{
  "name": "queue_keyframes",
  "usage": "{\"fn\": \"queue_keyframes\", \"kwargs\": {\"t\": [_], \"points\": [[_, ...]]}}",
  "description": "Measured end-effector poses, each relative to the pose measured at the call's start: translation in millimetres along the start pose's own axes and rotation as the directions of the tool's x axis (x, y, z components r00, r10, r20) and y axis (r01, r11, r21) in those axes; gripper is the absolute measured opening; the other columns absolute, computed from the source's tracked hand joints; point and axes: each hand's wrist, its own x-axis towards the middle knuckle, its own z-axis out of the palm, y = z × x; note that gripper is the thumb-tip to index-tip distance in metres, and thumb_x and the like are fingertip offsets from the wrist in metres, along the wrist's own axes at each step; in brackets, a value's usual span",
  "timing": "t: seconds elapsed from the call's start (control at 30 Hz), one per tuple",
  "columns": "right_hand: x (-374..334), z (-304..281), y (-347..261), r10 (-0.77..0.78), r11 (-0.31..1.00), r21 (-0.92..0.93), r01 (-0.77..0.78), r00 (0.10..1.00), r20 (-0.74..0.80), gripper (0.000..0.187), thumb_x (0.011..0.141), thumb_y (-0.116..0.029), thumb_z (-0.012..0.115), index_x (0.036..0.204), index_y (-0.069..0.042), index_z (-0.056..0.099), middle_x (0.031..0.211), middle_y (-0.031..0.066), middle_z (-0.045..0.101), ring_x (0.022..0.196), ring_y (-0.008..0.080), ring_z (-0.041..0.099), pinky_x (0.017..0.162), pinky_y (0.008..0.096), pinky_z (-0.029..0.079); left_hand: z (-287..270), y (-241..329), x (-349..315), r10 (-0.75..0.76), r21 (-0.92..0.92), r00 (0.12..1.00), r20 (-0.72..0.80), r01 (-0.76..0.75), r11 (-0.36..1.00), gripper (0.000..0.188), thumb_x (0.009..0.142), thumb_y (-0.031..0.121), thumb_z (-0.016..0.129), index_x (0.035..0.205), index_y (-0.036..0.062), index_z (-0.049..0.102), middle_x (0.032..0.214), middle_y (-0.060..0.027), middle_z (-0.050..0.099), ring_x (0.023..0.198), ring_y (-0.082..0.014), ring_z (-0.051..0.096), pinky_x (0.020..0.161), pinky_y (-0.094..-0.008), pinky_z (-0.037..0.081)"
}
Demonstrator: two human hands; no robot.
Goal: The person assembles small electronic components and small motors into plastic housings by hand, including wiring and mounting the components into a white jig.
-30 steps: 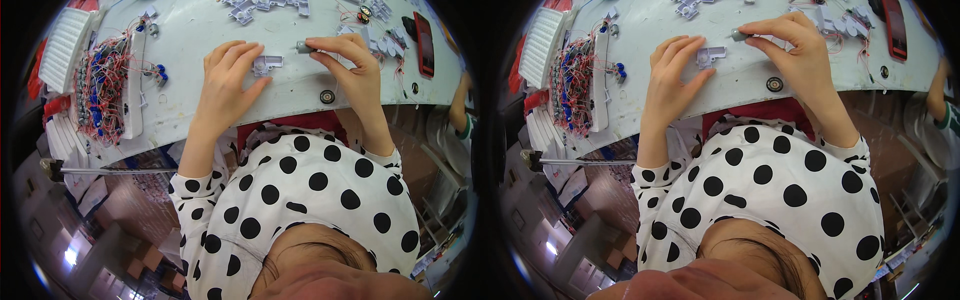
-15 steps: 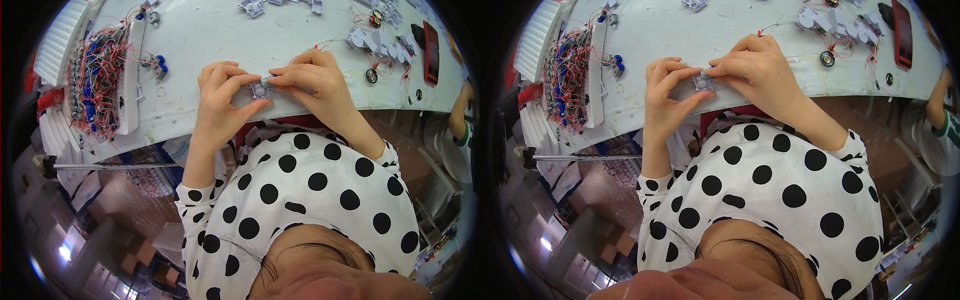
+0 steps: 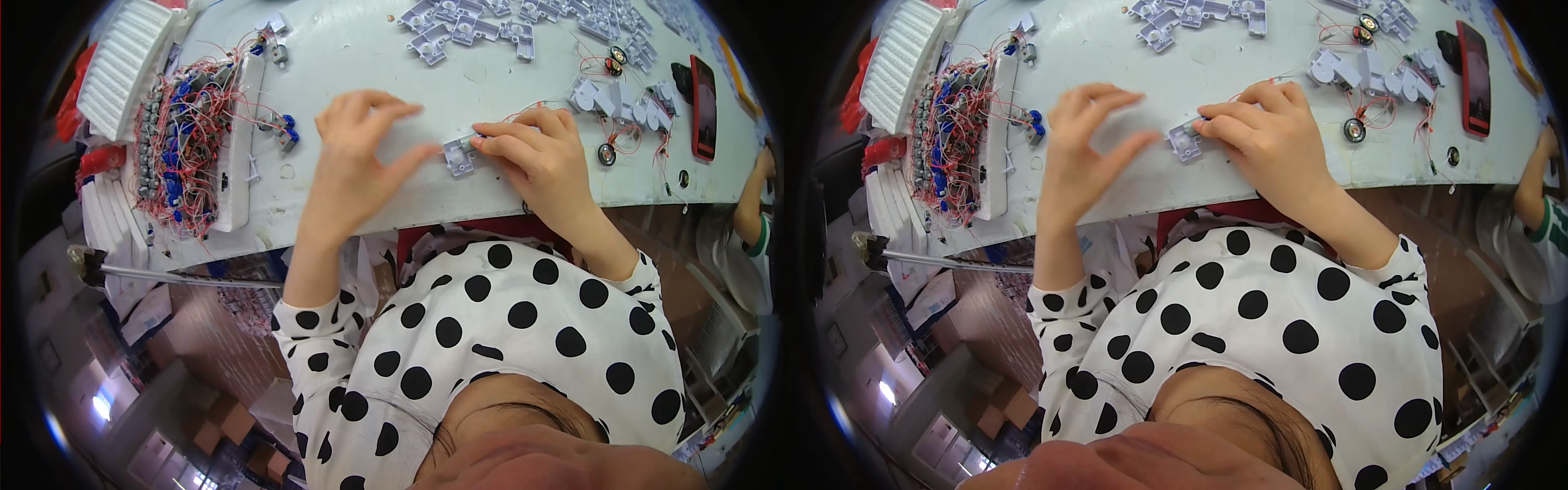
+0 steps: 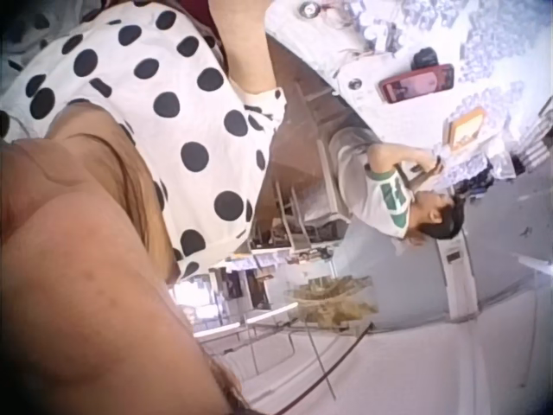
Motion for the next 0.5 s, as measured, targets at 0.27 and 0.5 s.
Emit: {"fn": "queue_keyframes", "kwargs": {"t": [0.27, 0.5], "points": [[4.6, -2.4, 0.4, 0.063, 0.992, 0.106, -0.062, 0.998, -0.006, 0.012, 0.078, -0.016, 0.080, 0.085, -0.013, 0.071, 0.097, -0.0055, 0.074, 0.091, 0.0184, 0.059, 0.079, 0.0363, 0.043, 7.1, -18.7, 62.0, 0.115, 0.244, 0.985, -0.127, -0.082, 0.966, 0.025, 0.085, 0.020, 0.079, 0.108, 0.0118, 0.074, 0.104, -0.0028, 0.072, 0.099, -0.0211, 0.062, 0.092, -0.0357, 0.040], [1.1, -1.8, 0.4, 0.076, 0.994, 0.079, -0.075, 0.997, -0.005, 0.013, 0.078, -0.017, 0.080, 0.087, -0.014, 0.072, 0.097, -0.0055, 0.074, 0.092, 0.0195, 0.059, 0.080, 0.0391, 0.044, -36.6, -90.5, 110.6, 0.109, 0.439, 0.951, -0.290, 0.030, 0.898, 0.021, 0.091, 0.018, 0.072, 0.109, 0.0078, 0.074, 0.104, -0.0103, 0.074, 0.100, -0.0293, 0.070, 0.090, -0.0395, 0.051]]}}
